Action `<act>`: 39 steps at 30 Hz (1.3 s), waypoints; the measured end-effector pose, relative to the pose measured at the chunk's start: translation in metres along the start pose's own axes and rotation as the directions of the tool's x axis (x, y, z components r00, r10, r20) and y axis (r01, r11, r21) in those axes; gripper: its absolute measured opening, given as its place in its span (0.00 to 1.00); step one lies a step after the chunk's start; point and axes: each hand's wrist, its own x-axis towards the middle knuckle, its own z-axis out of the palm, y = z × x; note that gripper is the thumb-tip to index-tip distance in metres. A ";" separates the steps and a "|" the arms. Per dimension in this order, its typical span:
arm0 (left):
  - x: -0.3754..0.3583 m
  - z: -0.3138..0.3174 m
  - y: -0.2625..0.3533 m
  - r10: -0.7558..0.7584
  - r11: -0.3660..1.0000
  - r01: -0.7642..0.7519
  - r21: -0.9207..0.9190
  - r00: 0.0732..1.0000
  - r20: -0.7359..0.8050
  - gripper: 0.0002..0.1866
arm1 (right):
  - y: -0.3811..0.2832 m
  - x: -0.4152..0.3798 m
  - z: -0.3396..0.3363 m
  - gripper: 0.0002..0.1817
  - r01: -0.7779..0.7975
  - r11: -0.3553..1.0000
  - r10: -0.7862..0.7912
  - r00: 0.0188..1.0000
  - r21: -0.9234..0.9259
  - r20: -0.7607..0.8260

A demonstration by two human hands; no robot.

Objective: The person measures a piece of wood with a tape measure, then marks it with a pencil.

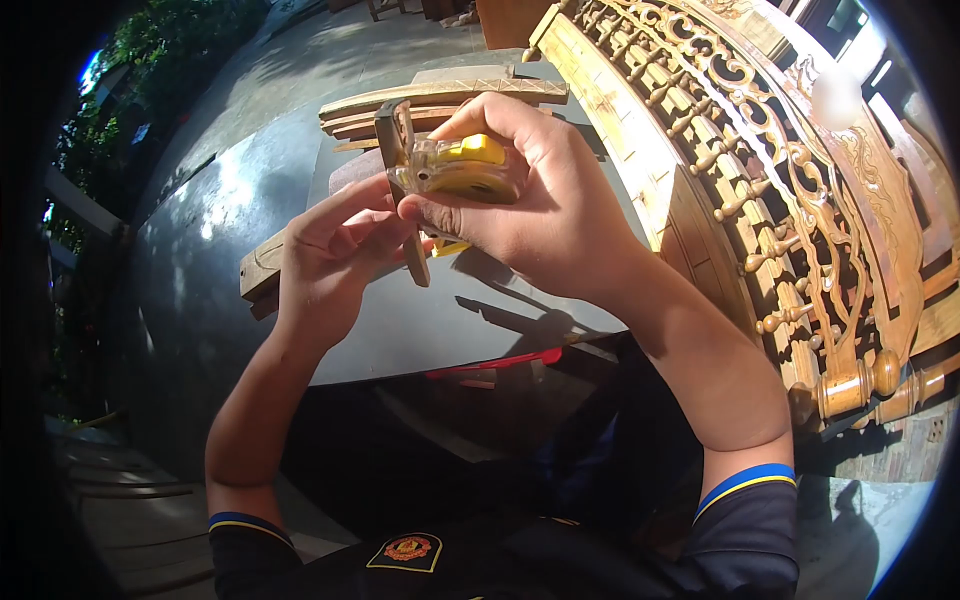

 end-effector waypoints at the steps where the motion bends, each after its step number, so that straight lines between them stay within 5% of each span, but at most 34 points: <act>1: 0.000 -0.002 0.001 -0.008 0.999 0.008 -0.042 1.000 -0.009 0.17 | -0.004 -0.001 0.005 0.21 -0.089 0.996 0.089 0.996 -0.029 0.008; 6: 0.002 -0.004 0.010 -0.054 0.989 0.048 -0.142 0.998 -0.037 0.21 | -0.004 -0.006 0.015 0.24 -0.045 0.992 0.045 0.999 -0.119 -0.003; 9: 0.000 -0.003 0.010 -0.024 0.993 0.017 -0.119 0.998 -0.054 0.26 | 0.001 -0.006 0.017 0.33 0.166 0.846 -0.207 0.978 -0.507 -0.026; 11: -0.001 -0.003 0.012 0.001 1.000 -0.002 -0.015 0.998 -0.061 0.30 | -0.003 -0.008 0.023 0.47 0.145 0.886 -0.178 0.983 -0.441 -0.034; 14: -0.002 -0.002 0.017 0.056 0.990 -0.049 0.135 0.997 -0.044 0.35 | -0.005 -0.008 0.022 0.48 0.130 0.882 -0.152 0.988 -0.452 -0.011; 22: -0.004 -0.007 0.005 0.184 0.982 -0.186 0.040 0.982 0.047 0.34 | 0.004 -0.006 0.011 0.46 0.269 0.820 -0.235 0.963 -0.505 0.132; 28: -0.004 0.002 0.011 0.216 0.976 -0.215 0.029 0.973 -0.078 0.23 | -0.006 -0.009 0.013 0.43 0.245 0.764 -0.182 0.969 -0.597 0.164; 31: -0.008 0.012 0.027 0.102 0.985 -0.121 -0.123 0.984 -0.148 0.19 | -0.010 -0.011 0.020 0.36 0.268 0.698 -0.218 0.963 -0.664 0.159; 37: -0.007 0.002 0.038 -0.077 0.993 0.059 -0.107 0.982 -0.170 0.16 | -0.017 -0.023 0.047 0.20 0.245 0.548 -0.258 0.959 -0.800 0.116; 39: -0.007 0.003 0.030 -0.080 0.982 0.044 -0.182 0.978 -0.192 0.16 | -0.017 -0.022 0.045 0.22 0.245 0.519 -0.228 0.963 -0.819 0.143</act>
